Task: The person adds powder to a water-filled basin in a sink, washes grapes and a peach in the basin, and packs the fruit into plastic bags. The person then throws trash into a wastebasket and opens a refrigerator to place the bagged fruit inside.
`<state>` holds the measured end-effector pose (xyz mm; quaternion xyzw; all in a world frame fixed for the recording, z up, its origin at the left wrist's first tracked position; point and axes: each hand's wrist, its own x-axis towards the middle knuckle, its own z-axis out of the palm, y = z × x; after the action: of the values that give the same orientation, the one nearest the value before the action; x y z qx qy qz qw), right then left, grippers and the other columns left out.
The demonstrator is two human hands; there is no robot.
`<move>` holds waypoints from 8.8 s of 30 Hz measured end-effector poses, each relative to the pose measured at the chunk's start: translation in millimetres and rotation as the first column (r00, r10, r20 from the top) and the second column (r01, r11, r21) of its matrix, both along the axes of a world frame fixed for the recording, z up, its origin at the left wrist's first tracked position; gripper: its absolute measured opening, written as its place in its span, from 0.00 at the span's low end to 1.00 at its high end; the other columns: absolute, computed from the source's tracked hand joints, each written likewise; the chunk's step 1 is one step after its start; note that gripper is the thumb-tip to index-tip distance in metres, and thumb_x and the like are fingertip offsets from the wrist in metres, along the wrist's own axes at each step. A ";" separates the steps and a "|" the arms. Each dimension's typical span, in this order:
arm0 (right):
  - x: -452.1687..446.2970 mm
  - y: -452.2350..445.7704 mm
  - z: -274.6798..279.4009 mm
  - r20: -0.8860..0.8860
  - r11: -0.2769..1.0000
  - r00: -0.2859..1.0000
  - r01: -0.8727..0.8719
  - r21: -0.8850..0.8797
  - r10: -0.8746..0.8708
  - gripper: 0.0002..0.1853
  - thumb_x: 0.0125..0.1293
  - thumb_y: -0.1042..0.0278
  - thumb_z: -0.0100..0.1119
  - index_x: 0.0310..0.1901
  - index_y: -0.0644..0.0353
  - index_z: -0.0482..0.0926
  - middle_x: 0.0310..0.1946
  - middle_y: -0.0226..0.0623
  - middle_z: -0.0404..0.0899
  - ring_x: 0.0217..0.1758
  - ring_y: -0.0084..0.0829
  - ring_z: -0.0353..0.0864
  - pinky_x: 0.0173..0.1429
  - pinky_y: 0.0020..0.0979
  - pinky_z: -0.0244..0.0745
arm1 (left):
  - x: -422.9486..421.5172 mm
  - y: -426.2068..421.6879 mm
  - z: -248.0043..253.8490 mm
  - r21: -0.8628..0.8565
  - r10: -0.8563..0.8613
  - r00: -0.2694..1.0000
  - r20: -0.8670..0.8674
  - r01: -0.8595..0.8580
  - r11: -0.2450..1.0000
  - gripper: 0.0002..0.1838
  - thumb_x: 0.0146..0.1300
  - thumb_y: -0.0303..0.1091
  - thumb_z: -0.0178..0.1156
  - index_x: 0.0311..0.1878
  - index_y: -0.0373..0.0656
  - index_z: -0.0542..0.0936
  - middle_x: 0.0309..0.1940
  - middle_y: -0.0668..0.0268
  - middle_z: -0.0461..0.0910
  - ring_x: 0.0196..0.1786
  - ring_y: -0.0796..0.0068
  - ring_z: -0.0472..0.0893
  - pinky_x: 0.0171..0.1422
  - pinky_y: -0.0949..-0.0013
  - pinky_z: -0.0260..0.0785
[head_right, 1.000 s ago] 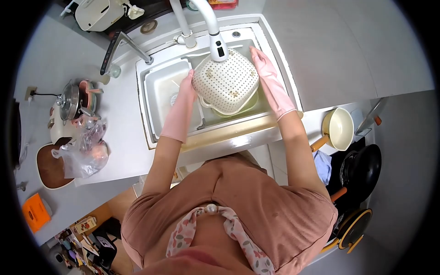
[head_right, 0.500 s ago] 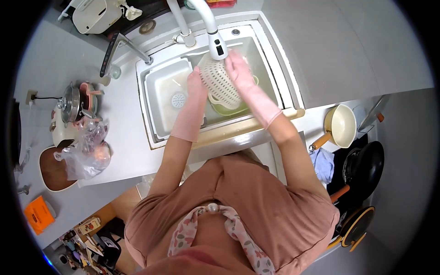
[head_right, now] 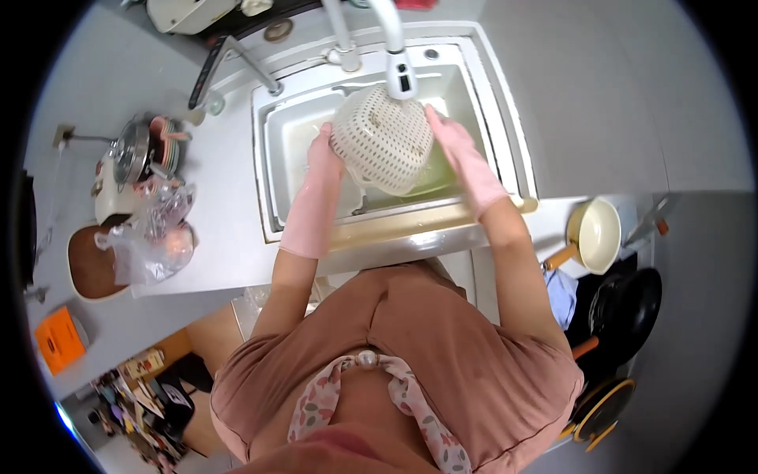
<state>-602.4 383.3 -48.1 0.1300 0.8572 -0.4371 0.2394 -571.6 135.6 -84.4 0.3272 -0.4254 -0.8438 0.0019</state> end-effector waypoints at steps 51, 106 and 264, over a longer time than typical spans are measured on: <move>-25.9 54.5 -70.6 0.015 0.695 0.855 -0.411 -0.590 0.519 0.23 0.69 0.65 0.57 0.64 0.60 0.69 0.48 0.37 0.81 0.52 0.28 0.78 0.58 0.32 0.72 | 104.8 -142.5 42.2 -0.760 -0.591 0.479 0.649 0.387 -0.522 0.21 0.62 0.38 0.60 0.58 0.44 0.76 0.51 0.51 0.79 0.53 0.58 0.80 0.55 0.62 0.74; -46.4 41.8 -72.3 0.342 0.394 0.441 -0.897 0.200 0.830 0.20 0.68 0.72 0.52 0.61 0.61 0.72 0.60 0.43 0.73 0.64 0.39 0.71 0.63 0.37 0.68 | -4.1 21.9 -36.9 0.155 -0.608 0.764 0.215 0.588 0.794 0.17 0.50 0.32 0.55 0.43 0.35 0.77 0.33 0.56 0.81 0.26 0.61 0.75 0.41 0.57 0.76; 943.2 287.8 -200.1 -0.240 0.191 0.227 0.968 0.165 -0.944 0.19 0.73 0.66 0.43 0.63 0.60 0.69 0.60 0.40 0.68 0.62 0.39 0.69 0.69 0.52 0.68 | 348.2 193.0 41.8 -0.583 -0.994 0.079 -0.074 0.805 0.107 0.22 0.70 0.39 0.57 0.61 0.34 0.70 0.44 0.55 0.80 0.43 0.71 0.79 0.54 0.71 0.71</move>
<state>340.8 671.0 -248.3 0.6470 0.6516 -0.3700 -0.1411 -223.4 328.6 -42.6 -0.2380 -0.6784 -0.5881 -0.3706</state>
